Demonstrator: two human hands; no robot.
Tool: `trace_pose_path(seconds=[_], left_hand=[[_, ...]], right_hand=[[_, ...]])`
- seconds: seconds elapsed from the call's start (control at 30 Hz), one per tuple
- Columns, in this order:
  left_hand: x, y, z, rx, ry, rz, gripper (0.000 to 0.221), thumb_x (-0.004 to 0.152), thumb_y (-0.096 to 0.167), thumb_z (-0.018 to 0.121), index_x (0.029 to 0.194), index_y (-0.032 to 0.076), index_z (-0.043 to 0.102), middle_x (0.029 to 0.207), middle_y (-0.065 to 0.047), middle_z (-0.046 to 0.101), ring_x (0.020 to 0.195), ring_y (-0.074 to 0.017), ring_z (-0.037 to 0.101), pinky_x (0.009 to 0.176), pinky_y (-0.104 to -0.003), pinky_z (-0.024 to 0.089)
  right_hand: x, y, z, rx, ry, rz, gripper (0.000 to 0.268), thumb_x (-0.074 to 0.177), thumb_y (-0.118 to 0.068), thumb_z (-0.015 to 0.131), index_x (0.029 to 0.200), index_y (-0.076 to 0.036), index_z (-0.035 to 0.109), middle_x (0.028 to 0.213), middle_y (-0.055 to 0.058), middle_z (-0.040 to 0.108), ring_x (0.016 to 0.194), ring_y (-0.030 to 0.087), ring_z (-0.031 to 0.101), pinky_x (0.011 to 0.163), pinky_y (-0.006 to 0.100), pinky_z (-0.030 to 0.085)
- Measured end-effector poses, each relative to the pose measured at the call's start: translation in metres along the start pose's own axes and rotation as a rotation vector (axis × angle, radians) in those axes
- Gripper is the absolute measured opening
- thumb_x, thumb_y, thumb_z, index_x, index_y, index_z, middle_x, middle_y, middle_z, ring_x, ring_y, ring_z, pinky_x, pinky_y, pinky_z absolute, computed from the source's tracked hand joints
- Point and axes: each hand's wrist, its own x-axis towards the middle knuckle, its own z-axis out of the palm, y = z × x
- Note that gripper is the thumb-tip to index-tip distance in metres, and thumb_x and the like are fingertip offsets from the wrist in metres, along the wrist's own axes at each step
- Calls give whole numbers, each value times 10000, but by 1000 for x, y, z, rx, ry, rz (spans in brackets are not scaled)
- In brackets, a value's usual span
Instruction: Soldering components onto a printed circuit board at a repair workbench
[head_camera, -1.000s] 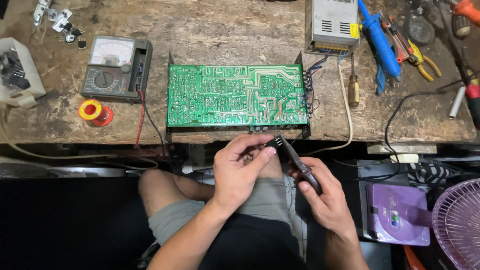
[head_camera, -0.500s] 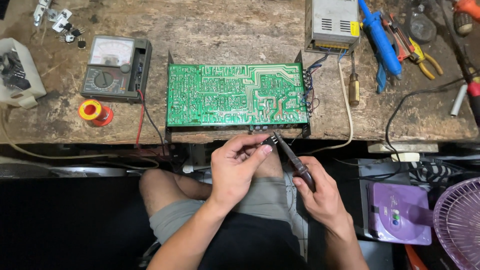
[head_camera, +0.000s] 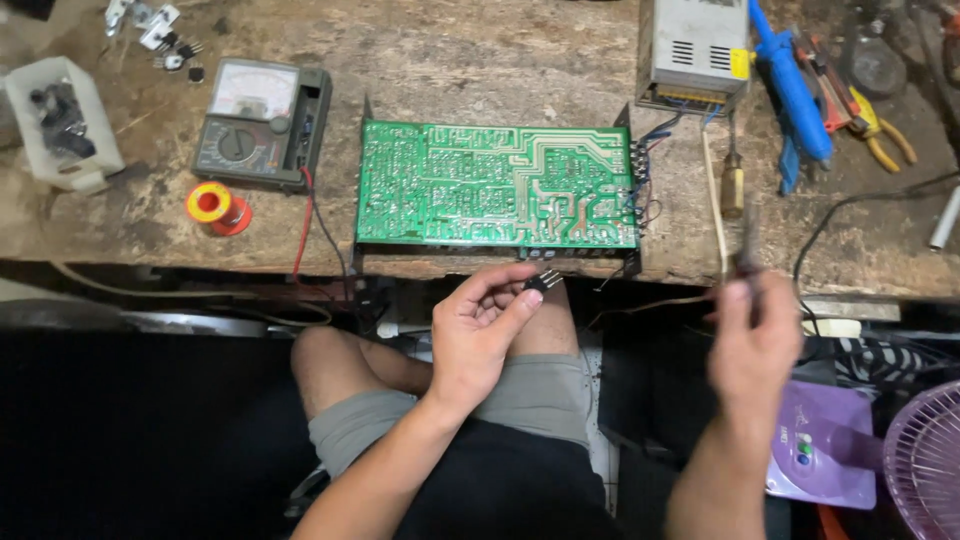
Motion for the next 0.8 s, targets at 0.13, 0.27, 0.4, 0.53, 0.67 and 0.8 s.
trace_pose_path(seconds=[0.13,0.27,0.4,0.53,0.67,0.8], left_hand=[[-8,-28,-18,-104,134,-199,244,720,45,596,959,-3,599,794,-54,606,541,-60,453,478,-172,413],[-14,-63,-38,-172,333,-262,189,709,29,608,896,1,597,724,-78,587,532,-88,491,436,-173,414],[-13,-77,-51,-86,388,-199,164,722,47,600,882,15,577,709,-61,569,546,-81,515,437,-167,431],[-3,-77,-52,-5,310,-150,185,717,27,628,893,-5,583,751,-115,606,540,-104,553,472,-190,496],[1,-63,-46,-29,279,-124,237,730,41,611,947,-8,529,752,-132,609,507,-97,538,439,-180,485],[0,-61,-42,-19,285,-74,281,714,34,626,958,-3,491,754,-136,604,503,-107,536,439,-185,487]], right_hand=[[43,43,-12,-408,164,-296,160,873,-26,564,974,80,498,919,209,470,835,340,426,735,406,332],[59,45,-2,-450,232,-419,293,863,-47,581,1076,139,504,1096,311,405,1017,436,366,842,506,299],[32,11,38,-237,232,-556,158,944,-38,482,975,112,522,919,226,507,846,350,465,751,395,361],[18,11,61,-101,61,-469,168,907,-72,461,974,24,581,829,185,558,746,350,528,699,384,415],[18,20,60,-105,-2,-465,298,789,-115,648,1036,29,564,803,178,560,672,308,539,627,371,432],[18,15,59,-136,14,-528,287,800,-110,642,1026,47,559,786,171,561,645,305,540,609,362,435]])
